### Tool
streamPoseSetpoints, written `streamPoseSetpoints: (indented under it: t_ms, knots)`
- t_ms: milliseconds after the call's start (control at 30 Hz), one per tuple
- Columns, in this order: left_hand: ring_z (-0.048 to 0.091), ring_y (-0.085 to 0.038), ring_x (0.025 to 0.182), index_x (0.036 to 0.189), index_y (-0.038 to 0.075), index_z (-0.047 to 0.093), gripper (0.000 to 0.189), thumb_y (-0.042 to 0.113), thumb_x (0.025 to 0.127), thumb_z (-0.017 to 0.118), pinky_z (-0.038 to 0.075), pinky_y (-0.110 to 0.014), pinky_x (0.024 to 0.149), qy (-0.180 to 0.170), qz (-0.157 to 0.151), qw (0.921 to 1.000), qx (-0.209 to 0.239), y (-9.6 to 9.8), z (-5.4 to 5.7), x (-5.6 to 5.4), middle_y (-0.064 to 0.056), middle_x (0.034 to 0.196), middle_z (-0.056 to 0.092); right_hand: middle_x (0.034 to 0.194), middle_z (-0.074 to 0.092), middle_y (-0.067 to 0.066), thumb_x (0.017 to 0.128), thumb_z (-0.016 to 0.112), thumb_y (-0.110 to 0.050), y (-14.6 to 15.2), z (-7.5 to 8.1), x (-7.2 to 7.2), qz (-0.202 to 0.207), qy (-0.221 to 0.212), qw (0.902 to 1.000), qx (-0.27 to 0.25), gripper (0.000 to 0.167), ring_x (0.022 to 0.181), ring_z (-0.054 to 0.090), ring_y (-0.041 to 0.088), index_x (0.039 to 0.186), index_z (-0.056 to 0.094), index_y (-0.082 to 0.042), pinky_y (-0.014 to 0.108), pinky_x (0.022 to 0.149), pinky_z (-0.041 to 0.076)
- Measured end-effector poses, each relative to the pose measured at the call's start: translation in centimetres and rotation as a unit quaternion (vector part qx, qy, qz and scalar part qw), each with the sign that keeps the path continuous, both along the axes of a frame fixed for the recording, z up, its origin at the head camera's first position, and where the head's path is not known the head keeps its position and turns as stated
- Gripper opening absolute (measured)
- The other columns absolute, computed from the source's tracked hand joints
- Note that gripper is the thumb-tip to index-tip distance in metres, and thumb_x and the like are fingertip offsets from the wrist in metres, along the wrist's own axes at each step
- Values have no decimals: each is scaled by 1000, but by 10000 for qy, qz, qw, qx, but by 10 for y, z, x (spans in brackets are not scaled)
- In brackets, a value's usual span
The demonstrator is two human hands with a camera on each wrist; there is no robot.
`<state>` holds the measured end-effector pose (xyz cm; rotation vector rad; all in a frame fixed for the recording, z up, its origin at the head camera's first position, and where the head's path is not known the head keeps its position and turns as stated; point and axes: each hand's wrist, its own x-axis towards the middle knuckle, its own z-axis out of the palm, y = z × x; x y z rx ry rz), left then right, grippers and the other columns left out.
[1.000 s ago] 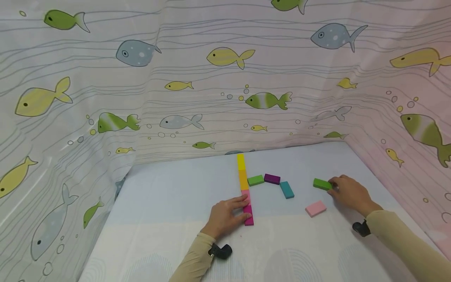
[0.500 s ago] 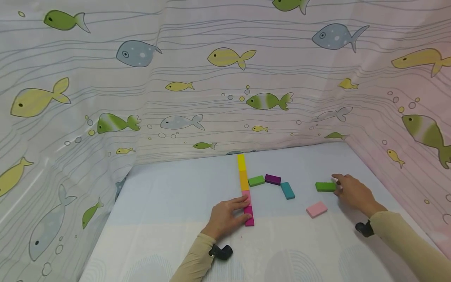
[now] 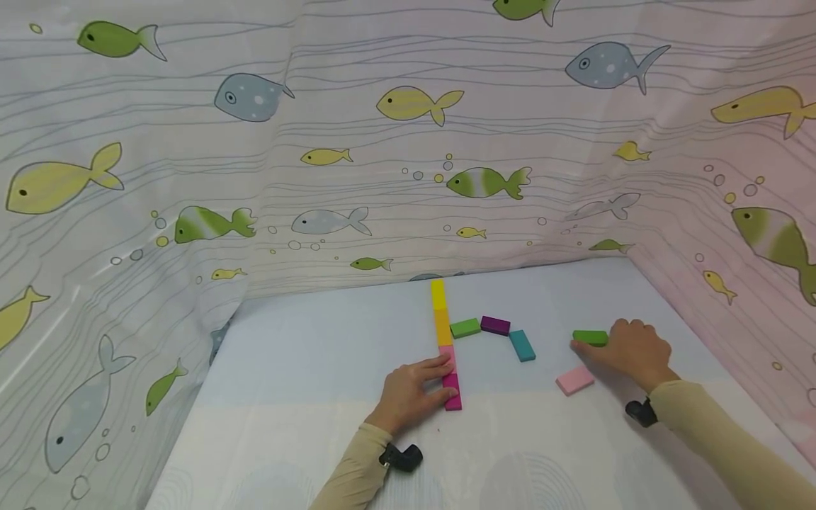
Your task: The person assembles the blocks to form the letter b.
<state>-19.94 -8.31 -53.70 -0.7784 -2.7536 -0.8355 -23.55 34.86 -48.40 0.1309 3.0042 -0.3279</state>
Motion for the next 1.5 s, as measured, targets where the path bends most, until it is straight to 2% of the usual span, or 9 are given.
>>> streamPoseSetpoints:
  t_ms: [100, 333, 500, 700, 900, 1133, 1500]
  knots:
    - [72, -17, 125, 135, 25, 74, 47, 45, 93, 80, 61, -29, 88, 62, -19, 10000, 1, 0, -1, 1, 13, 142, 69, 70, 49, 14, 88, 63, -78, -5, 1, 2, -24, 88, 10000, -3, 84, 65, 50, 29, 82, 54, 5, 41, 51, 44]
    - [71, -16, 126, 135, 26, 74, 47, 47, 94, 79, 61, -29, 89, 84, -8, 9999, -117, 1, -1, -1, 14, 144, 68, 72, 51, 16, 89, 65, -73, -7, -1, 0, -48, 137, 9999, 46, 82, 66, 51, 29, 83, 56, 8, 40, 51, 45]
    - [71, -17, 127, 136, 26, 74, 47, 47, 95, 78, 60, -27, 88, 4, -1, 9999, -111, 0, -2, -1, 15, 144, 67, 70, 50, 14, 88, 71, -67, -8, -2, -1, 52, 316, 9995, 45, 76, 64, 49, 28, 82, 56, 7, 38, 50, 44]
    - [70, -17, 128, 137, 26, 73, 47, 47, 95, 78, 60, -28, 89, -12, -7, 9999, -113, 0, -2, -1, 15, 145, 67, 68, 52, 12, 86, 78, -61, -12, 2, -2, 213, 588, 9980, -83, 71, 62, 49, 25, 82, 58, 7, 35, 48, 42]
    - [71, -17, 127, 136, 26, 74, 46, 47, 95, 78, 60, -27, 88, 12, -10, 9999, -101, 1, -2, -1, 15, 144, 67, 68, 55, 10, 83, 82, -60, -21, 9, 0, 166, 630, 9975, -258, 68, 63, 51, 25, 82, 62, 6, 33, 48, 41]
    - [71, -17, 126, 136, 26, 74, 46, 47, 95, 78, 60, -27, 88, 40, -11, 9999, -144, 1, -2, -1, 15, 144, 67, 71, 60, 10, 81, 84, -61, -40, 18, 4, 174, 691, 9967, -386, 75, 67, 52, 25, 93, 68, 12, 32, 48, 42]
    - [72, -17, 125, 135, 26, 74, 47, 47, 94, 79, 60, -27, 87, 147, -15, 9998, -140, 0, -1, 0, 14, 143, 68, 65, 61, 3, 78, 85, -63, -69, 30, 14, 422, 723, 9949, -570, 81, 70, 52, 23, 104, 73, 13, 31, 44, 39]
